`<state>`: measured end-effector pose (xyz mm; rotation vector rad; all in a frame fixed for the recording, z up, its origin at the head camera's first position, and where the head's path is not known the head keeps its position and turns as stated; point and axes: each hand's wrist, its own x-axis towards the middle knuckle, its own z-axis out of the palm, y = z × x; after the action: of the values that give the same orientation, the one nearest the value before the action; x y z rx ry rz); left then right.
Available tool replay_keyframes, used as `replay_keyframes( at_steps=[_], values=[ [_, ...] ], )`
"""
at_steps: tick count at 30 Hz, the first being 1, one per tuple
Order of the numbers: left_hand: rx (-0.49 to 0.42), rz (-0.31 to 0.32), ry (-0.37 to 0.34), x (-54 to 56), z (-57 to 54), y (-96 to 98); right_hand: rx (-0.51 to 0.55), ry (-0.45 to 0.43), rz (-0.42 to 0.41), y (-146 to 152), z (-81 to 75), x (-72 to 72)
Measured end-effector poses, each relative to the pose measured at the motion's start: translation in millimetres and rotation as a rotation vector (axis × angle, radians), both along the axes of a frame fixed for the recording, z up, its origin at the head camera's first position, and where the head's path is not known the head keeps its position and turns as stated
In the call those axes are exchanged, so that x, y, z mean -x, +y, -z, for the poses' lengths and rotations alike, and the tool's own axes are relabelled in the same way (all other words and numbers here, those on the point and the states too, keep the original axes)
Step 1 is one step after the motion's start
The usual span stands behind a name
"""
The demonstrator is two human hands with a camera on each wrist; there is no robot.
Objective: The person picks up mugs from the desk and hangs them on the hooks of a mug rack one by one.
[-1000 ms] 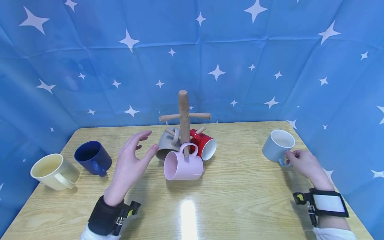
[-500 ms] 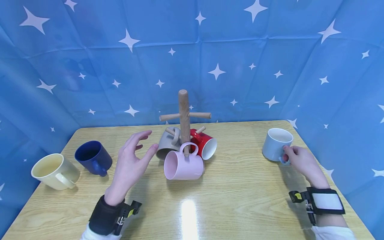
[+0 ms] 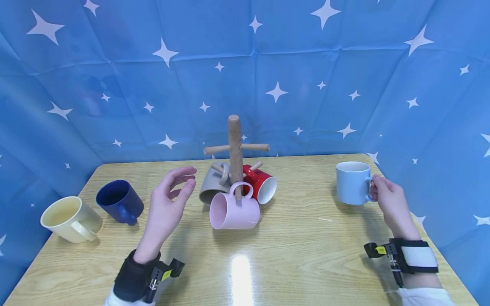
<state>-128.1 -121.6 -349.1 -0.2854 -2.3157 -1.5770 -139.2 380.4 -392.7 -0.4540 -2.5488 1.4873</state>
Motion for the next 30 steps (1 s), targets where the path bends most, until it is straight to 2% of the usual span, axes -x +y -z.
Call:
replay_keyframes(
  at_steps=[4, 8, 11, 14, 20, 26, 30],
  values=[
    [-0.073, -0.013, 0.045, -1.6, -2.0, 0.2, 0.248, 0.064, 0.045, -5, -3.7, -0.4],
    [-0.128, -0.029, 0.119, -2.9, -4.1, -1.3, 0.465, 0.131, 0.082, -12, -7.5, -1.7],
    [-0.156, -0.04, 0.175, -2.9, -4.6, -3.4, 0.567, 0.182, 0.058, -19, -10.3, -3.2],
    [-0.19, -0.041, 0.201, -2.6, -4.8, -5.7, 0.653, 0.219, 0.001, -26, -14.2, -4.6],
    [-0.224, -0.013, 0.216, -3.4, -5.5, -7.0, 0.736, 0.242, -0.076, -40, -23.5, -9.7],
    [-0.216, -0.007, 0.256, -5.7, -7.2, -6.6, 0.733, 0.273, -0.106, -54, -31.6, -18.1],
    [-0.227, 0.006, 0.247, -8.9, -8.6, -5.3, 0.738, 0.27, -0.121, -63, -37.2, -25.0]
  ],
)
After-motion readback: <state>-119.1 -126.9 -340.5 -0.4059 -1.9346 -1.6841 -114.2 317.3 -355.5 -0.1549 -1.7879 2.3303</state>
